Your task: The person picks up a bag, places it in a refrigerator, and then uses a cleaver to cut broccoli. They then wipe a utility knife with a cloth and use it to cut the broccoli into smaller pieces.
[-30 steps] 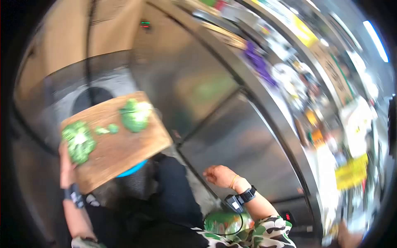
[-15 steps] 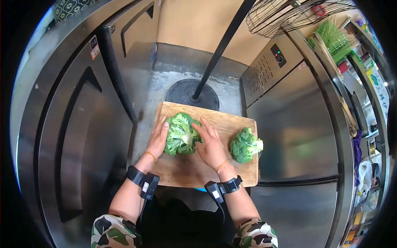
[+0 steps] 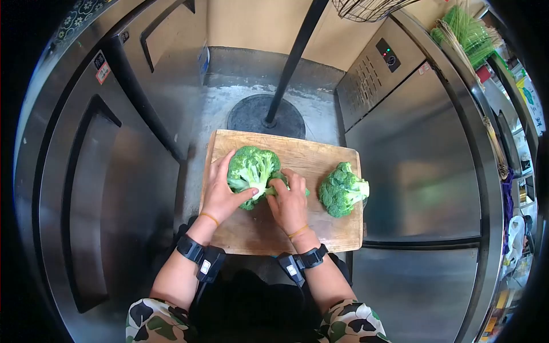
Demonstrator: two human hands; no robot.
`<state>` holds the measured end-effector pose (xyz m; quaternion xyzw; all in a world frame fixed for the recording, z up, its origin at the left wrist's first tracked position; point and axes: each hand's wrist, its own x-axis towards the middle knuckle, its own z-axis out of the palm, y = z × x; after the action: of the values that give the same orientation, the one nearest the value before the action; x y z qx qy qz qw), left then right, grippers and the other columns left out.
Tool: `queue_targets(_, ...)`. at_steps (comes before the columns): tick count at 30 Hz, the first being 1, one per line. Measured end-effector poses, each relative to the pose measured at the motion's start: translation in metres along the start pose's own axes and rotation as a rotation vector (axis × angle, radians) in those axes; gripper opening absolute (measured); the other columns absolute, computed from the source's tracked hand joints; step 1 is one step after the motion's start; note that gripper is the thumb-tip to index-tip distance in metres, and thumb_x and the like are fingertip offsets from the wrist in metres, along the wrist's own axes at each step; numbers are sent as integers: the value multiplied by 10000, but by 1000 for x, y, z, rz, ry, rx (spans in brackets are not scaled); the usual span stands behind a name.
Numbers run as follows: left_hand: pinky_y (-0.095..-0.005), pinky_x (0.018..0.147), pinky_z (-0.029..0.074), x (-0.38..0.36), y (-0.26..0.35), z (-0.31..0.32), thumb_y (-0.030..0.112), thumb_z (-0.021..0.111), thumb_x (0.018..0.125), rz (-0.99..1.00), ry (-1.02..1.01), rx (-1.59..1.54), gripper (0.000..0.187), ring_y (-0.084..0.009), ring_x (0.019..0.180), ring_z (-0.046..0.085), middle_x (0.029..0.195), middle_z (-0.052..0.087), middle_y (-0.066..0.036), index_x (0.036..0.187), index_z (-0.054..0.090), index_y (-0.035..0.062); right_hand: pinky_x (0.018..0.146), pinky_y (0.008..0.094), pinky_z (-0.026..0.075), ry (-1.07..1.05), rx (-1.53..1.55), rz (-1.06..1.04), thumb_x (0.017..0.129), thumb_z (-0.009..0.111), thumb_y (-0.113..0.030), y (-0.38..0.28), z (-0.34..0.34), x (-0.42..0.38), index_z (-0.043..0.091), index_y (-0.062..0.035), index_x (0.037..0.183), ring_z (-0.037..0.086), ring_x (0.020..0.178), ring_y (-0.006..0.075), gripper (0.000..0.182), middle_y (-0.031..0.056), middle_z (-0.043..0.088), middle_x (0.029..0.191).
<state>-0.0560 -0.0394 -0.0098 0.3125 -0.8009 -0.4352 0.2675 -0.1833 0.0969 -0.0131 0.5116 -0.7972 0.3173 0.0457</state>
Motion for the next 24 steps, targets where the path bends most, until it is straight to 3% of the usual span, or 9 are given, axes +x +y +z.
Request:
queue_targets(4, -436, 1051, 379, -2, 3, 9, 225, 870, 607, 45, 32, 60, 970, -371, 1234, 421, 1314, 384, -185, 1433, 367, 159, 806, 430, 466, -51, -70, 43, 705, 726, -131, -1, -12, -2, 627, -95, 942, 502, 1004, 342, 259, 122, 521, 1089)
queue_targets(7, -444, 1023, 397, -5, 16, 17, 217, 866, 595, 80, 78, 175, 934, -378, 1209, 429, 1308, 387, -178, 1405, 403, 179, 841, 461, 458, -163, -90, 125, 696, 734, -195, -1, -18, -5, 622, -92, 927, 497, 1009, 348, 277, 134, 530, 1031)
queue_targets(10, -450, 994, 416, -11, 29, 21, 205, 860, 586, 150, 108, 279, 908, -380, 1194, 431, 1318, 387, -161, 1385, 428, 192, 770, 446, 491, -245, -121, 144, 707, 722, -220, -6, -28, -8, 624, -100, 915, 527, 979, 332, 259, 101, 568, 971)
queue_targets(16, -457, 988, 415, -16, 37, 23, 197, 853, 583, 203, 77, 307, 885, -379, 1195, 428, 1335, 393, -148, 1368, 445, 175, 686, 398, 518, -198, -62, 117, 707, 721, -200, -5, -28, -18, 621, -98, 912, 573, 885, 316, 251, 81, 613, 901)
queue_targets(19, -459, 1034, 371, -17, 38, 20, 194, 854, 574, 188, 42, 240, 885, -387, 1216, 416, 1323, 407, -182, 1361, 451, 139, 704, 357, 513, -358, 542, 407, 718, 733, -174, 27, -9, -32, 616, -80, 913, 593, 811, 295, 246, 96, 616, 880)
queue_targets(22, -456, 1024, 384, -14, 32, 16, 183, 853, 577, 167, 96, 267, 877, -383, 1204, 425, 1314, 409, -176, 1356, 452, 146, 675, 250, 479, -561, 1347, 668, 794, 705, -72, 0, -30, -33, 620, -44, 928, 574, 743, 91, 161, 8, 609, 851)
queue_targets(24, -445, 1007, 410, -3, 23, 13, 177, 854, 584, 127, 224, 378, 865, -370, 1186, 440, 1305, 410, -158, 1350, 453, 166, 723, 260, 467, -609, 1031, 235, 784, 707, -42, -33, -48, -35, 624, -45, 949, 567, 817, 100, 186, -1, 593, 847)
